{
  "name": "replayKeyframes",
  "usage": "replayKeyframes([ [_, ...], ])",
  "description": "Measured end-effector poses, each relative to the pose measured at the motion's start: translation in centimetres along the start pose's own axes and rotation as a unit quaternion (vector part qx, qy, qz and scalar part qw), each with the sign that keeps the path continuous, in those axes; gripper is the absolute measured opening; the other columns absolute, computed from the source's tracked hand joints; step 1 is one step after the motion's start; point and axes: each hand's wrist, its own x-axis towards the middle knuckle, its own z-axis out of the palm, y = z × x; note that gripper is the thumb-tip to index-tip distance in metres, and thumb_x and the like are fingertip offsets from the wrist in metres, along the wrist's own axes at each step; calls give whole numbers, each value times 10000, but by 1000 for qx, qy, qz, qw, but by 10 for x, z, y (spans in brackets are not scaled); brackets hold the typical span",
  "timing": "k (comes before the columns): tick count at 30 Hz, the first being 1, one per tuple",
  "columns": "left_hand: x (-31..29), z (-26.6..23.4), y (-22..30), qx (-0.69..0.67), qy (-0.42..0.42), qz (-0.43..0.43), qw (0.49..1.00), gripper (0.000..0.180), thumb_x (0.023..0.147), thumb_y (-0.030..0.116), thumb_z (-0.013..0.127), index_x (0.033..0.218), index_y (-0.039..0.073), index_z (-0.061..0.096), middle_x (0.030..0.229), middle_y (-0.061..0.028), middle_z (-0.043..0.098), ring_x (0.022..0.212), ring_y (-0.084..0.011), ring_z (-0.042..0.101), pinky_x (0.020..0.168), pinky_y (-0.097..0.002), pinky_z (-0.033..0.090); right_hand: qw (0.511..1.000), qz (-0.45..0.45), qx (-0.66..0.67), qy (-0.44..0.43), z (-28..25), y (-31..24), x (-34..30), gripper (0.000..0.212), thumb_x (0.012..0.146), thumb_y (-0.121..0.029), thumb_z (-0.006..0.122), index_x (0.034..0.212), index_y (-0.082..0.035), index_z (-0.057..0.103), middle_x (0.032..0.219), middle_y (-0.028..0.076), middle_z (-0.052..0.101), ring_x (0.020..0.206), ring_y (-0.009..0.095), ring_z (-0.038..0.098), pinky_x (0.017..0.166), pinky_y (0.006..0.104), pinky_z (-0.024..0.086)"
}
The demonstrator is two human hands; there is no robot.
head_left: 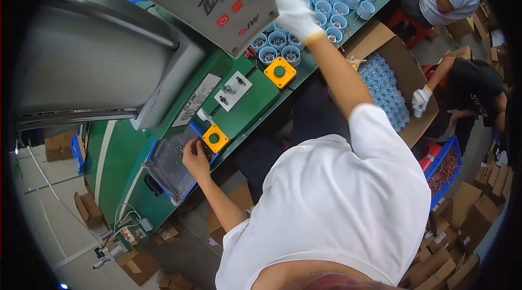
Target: Assembling small electronic components by inserting metal pins into plastic housings and using a machine press.
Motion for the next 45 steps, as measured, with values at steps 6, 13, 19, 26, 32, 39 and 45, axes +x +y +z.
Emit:
replayKeyframes([
  [6, 2, 1, 0, 8, -3, 17, 1000, 156, 1031, 59, 751, 1157, -29, 780, 1026, -162, 805, 923, -248, 788, 869, -373, 605, 974, 74, -216, -2, -100, 31, -187, 381, 827, -291, 955, 1111, -97, 792, 1449, 231, 631, 1236, 426, 664, 1069, 520, 546],
  [13, 4, -3, 7, 1, -1, 13, 1000, 159, 1019, 72, 763, 1151, -10, 795, 1030, -159, 810, 926, -259, 791, 876, -372, 604, 929, 100, 288, 211, -55, -78, -164, 402, 909, -125, 917, 1208, -11, 673, 1421, 262, 682, 1238, 410, 715, 1059, 448, 575],
  [19, 4, -1, 5, 16, 10, 37, 999, 161, 1016, 111, 785, 1135, 4, 803, 1079, -178, 814, 999, -344, 790, 904, -407, 594, 948, 51, 310, -61, -13, -198, -100, 597, 815, -208, 952, 1312, 4, 698, 1161, 190, 771, 1018, 379, 772, 880, 422, 619],
  [26, 0, -4, 8, 15, 17, 32, 999, 145, 1021, 105, 772, 1124, 5, 791, 1067, -173, 800, 1002, -362, 771, 909, -422, 585, 966, 2, 253, -59, 12, -205, -92, 433, 799, -186, 920, 1145, -31, 710, 1011, 150, 749, 911, 408, 731, 790, 474, 598],
  [32, 1, -6, 13, 33, 12, 50, 998, 141, 1019, 117, 775, 1104, 5, 786, 1050, -174, 787, 994, -371, 759, 898, -437, 577, 971, -24, 230, -53, 8, -205, -91, 408, 798, -208, 926, 1104, -38, 717, 979, 129, 744, 890, 384, 738, 788, 472, 600],
  [39, 0, -8, 21, 36, 15, 59, 997, 121, 1018, 95, 762, 1100, 7, 768, 1082, -180, 779, 1030, -378, 742, 927, -439, 571, 973, 34, 131, -187, 8, -202, -85, 440, 804, -297, 926, 1069, -24, 707, 938, 126, 722, 905, 383, 723, 846, 489, 591],
  [45, -39, 10, 78, -15, 66, 239, 969, 115, 976, -8, 746, 1090, 3, 737, 1174, -165, 779, 1154, -423, 718, 1036, -486, 564, 988, -46, 146, 30, -21, -146, -132, 395, 820, -158, 843, 1150, 23, 726, 1077, 222, 774, 968, 419, 747, 885, 481, 599],
])
